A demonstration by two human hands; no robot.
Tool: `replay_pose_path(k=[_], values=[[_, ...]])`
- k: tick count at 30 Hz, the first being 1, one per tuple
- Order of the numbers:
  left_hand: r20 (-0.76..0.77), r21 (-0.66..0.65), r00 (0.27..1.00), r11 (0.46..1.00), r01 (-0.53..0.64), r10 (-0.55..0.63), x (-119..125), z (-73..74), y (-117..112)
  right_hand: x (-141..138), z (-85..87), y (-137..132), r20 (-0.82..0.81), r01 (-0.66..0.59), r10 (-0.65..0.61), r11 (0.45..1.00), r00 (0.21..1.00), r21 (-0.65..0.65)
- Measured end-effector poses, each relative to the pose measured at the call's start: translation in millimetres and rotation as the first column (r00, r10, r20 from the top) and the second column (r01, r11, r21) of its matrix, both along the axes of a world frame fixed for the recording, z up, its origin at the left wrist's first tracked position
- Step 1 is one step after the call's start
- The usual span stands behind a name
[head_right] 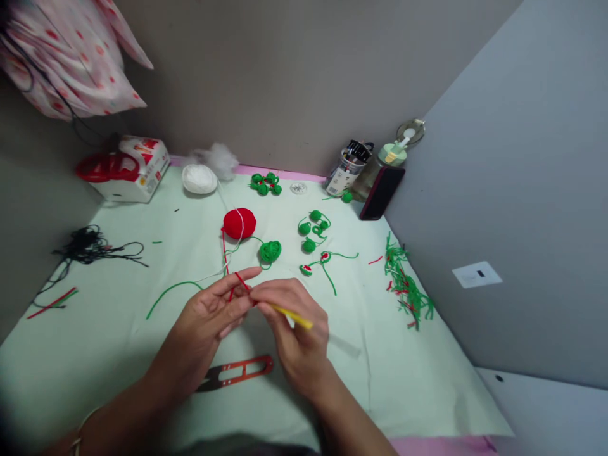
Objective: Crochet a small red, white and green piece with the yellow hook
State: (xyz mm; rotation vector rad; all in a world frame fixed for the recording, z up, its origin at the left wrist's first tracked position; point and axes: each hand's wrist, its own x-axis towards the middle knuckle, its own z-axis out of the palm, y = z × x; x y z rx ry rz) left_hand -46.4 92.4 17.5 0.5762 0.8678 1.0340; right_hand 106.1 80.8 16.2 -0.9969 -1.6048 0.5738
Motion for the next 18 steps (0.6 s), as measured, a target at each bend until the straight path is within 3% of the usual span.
replay_pose_path(k=[2,4,10,18], values=[[0.059,-0.030,0.998,1.000,0.004,-0.002,0.5,-1.3,1.3,1.1,-3.0,-4.7,0.202,0.044,-0.065,0.993,0.977,0.111],[0.157,-0.078,0.987,0.996,0.034,-0.021,1.2,-1.4,2.6,2.0,-6.0,-7.5,0.264,0.068,-0.114,0.982,0.958,0.178],[0.253,-0.135,0.967,0.989,0.063,-0.027,-0.1,3.0,5.7,4.4,-5.9,-3.2,-0.086,0.085,-0.083,0.996,0.993,0.015],[0.172,-0.130,0.985,0.992,0.004,0.019,-3.4,1.4,5.5,8.6,-4.1,4.6,-0.455,-0.001,-0.102,0.976,0.885,-0.219]])
